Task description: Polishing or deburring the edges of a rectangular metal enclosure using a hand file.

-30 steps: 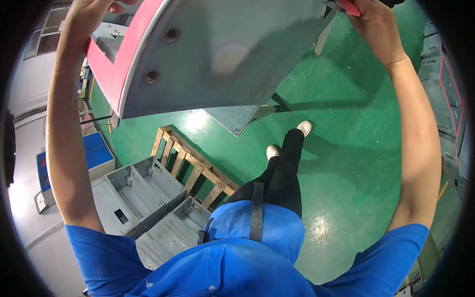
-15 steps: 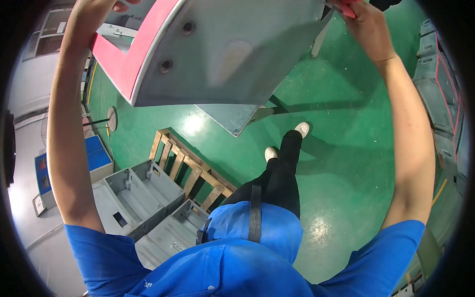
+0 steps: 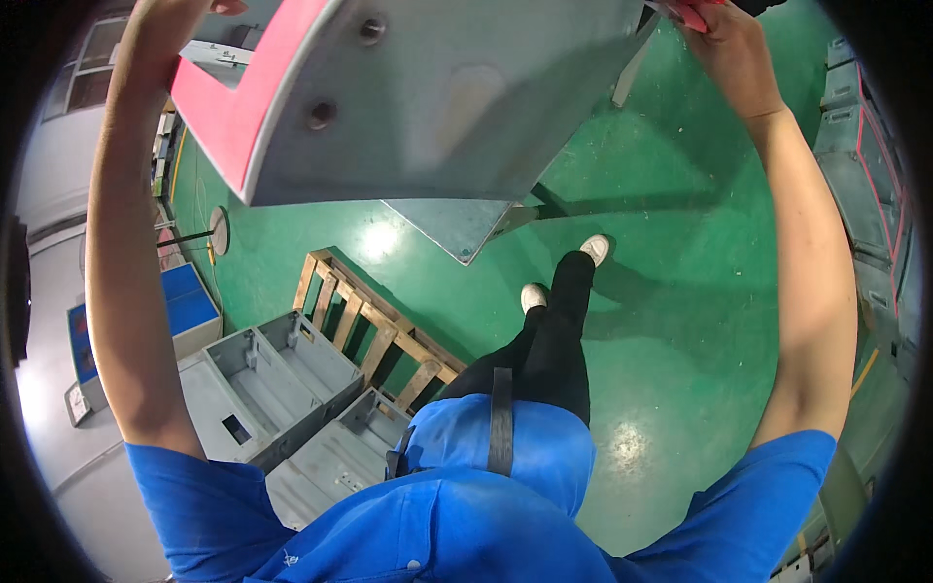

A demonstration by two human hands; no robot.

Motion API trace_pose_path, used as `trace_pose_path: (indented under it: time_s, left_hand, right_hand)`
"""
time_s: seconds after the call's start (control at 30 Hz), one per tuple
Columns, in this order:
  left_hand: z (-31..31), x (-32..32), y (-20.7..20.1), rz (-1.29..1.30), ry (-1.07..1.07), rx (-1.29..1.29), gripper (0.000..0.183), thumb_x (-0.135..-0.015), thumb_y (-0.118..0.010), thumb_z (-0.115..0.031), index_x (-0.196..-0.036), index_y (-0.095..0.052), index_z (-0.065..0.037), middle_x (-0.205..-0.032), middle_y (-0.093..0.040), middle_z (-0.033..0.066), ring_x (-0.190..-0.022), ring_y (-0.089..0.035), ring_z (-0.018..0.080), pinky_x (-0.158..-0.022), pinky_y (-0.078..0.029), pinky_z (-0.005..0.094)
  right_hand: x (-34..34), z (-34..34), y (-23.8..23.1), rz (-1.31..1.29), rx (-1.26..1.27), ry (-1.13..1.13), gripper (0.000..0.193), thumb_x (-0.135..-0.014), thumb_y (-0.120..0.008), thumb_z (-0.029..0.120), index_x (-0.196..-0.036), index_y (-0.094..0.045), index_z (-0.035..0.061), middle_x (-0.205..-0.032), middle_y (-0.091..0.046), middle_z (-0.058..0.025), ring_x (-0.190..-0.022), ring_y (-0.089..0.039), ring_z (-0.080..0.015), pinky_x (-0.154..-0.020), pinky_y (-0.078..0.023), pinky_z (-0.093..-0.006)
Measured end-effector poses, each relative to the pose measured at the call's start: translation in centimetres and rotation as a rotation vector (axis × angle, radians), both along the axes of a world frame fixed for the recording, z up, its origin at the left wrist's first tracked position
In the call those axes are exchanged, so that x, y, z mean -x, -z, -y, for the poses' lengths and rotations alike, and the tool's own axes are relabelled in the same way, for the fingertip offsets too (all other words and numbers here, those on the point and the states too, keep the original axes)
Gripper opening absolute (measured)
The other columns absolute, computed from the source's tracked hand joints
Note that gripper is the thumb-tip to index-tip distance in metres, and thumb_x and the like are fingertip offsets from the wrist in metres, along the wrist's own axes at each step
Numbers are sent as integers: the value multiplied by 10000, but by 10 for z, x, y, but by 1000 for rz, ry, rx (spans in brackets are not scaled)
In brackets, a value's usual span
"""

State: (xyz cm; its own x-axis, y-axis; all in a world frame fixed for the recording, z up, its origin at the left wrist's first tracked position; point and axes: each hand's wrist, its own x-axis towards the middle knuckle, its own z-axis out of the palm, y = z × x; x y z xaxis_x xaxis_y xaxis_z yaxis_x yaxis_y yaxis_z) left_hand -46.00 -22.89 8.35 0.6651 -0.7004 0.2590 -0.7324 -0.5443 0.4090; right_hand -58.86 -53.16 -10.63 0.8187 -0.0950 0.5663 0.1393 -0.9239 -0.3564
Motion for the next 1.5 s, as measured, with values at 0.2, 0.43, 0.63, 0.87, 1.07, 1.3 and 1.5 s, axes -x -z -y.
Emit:
trace_pose_path:
  time_s: [0.2,0.43,0.63,0.87,1.07,1.3,1.5]
  left_hand:
    - [-2,-1,4,18,-1,1,578,-826,-528,-402,-1233,-385,-17,-763,-606,112,-634,-575,141,-565,-466,242]
    - [-3,-1,3,29,-12,8,569,-829,-528,-391,-1235,-384,-20,-762,-608,115,-635,-576,140,-555,-462,241]
    - [-3,-6,1,-1,-18,1,569,-826,-536,-384,-1237,-383,-22,-764,-606,116,-628,-574,139,-548,-462,240]
    - [-3,-6,1,21,-3,-16,564,-828,-536,-376,-1238,-381,-20,-758,-604,113,-624,-570,138,-548,-463,240]
    - [-6,-8,3,-11,10,17,560,-830,-532,-378,-1236,-383,-22,-765,-604,119,-631,-573,142,-557,-466,244]
    - [-2,-1,2,14,-14,13,563,-834,-525,-381,-1239,-378,-19,-767,-606,116,-637,-574,140,-557,-463,241]
    - [-4,0,3,52,-36,1,562,-833,-529,-375,-1236,-383,-12,-751,-606,105,-626,-568,133,-549,-456,235]
  right_hand:
    - [1,16,1,-14,10,-63,177,-743,-526,-40,-908,-554,15,-920,-579,-50,-774,-572,-197,-713,-431,-233]
    - [0,-5,-16,43,0,-133,238,-715,-496,-85,-922,-548,20,-902,-570,-59,-788,-573,-218,-714,-432,-231]
    - [-1,-4,-12,32,12,-118,220,-721,-517,-73,-918,-538,24,-904,-565,-54,-781,-570,-211,-706,-436,-233]
    - [-2,-3,-11,35,5,-143,227,-727,-517,-70,-930,-545,27,-913,-565,-48,-794,-564,-203,-728,-432,-240]
    - [-1,1,-10,11,-5,-100,222,-730,-510,-70,-929,-546,21,-883,-571,-68,-777,-565,-198,-727,-429,-234]
    - [0,-3,-15,-27,-41,-133,225,-735,-507,-64,-943,-543,15,-926,-583,-46,-791,-564,-172,-724,-426,-216]
    - [-1,-11,-16,12,-71,-93,221,-740,-521,-46,-949,-534,23,-916,-581,-50,-784,-567,-180,-717,-431,-228]
